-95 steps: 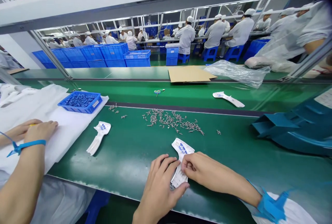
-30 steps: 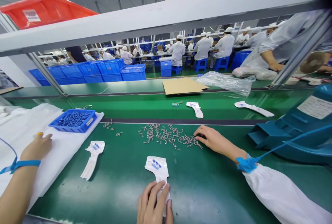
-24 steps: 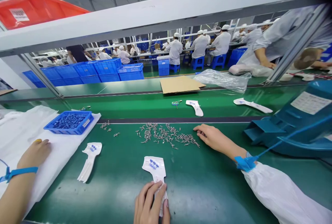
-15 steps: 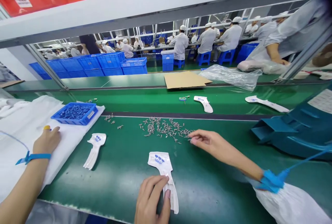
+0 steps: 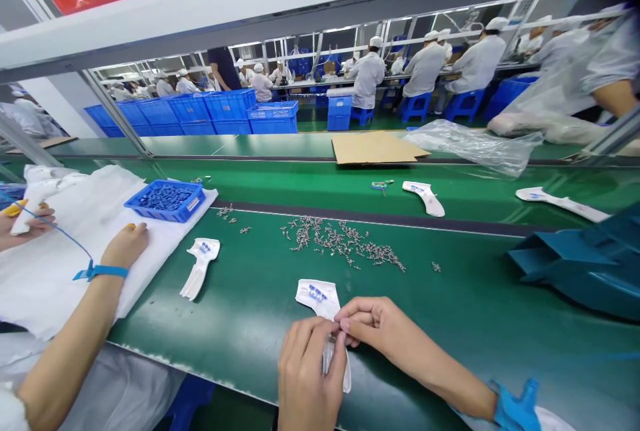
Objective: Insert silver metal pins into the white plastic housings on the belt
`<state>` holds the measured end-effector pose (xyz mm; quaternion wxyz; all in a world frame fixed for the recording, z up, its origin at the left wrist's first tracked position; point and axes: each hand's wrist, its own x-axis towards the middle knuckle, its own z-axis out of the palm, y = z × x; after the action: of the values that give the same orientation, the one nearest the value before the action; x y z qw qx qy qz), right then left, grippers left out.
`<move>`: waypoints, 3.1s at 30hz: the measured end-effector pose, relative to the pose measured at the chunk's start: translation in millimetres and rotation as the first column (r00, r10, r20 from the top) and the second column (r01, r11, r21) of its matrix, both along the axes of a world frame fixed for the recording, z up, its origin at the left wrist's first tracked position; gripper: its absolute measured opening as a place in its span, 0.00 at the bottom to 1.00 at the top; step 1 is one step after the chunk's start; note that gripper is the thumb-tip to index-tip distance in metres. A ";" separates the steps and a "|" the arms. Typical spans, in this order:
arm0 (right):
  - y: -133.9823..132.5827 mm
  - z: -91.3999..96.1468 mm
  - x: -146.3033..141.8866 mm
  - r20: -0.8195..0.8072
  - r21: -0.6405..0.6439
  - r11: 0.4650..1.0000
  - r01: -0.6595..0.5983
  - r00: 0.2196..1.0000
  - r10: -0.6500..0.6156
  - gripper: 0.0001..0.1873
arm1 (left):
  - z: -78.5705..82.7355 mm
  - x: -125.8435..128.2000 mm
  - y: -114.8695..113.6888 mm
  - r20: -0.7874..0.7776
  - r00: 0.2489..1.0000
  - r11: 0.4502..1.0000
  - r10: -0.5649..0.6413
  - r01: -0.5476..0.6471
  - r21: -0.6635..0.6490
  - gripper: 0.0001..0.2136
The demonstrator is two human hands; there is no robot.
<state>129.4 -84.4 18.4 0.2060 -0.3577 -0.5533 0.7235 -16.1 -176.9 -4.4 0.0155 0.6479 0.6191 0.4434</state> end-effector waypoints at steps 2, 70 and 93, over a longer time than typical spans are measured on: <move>0.4 0.9 1.7 0.015 0.028 1.000 -0.013 1.000 0.013 0.16 | 2.4 -2.1 -0.6 -0.017 1.000 1.000 -0.020 0.020 -0.013 0.06; 13.5 -6.5 5.8 0.229 0.208 0.978 -0.002 0.972 -0.047 0.11 | -12.5 -42.3 -13.5 -0.150 0.989 0.945 -0.022 -0.028 -0.326 0.25; 199.4 -19.2 60.8 0.296 0.789 0.611 0.068 0.829 -0.475 0.12 | -11.3 -188.0 22.2 -0.405 0.893 0.971 0.197 -0.233 -0.043 0.12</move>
<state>190.2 115.0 -0.8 0.3022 -0.4893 -0.7703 0.2755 -204.1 -154.8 -15.7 -0.1305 0.6506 0.6965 0.2732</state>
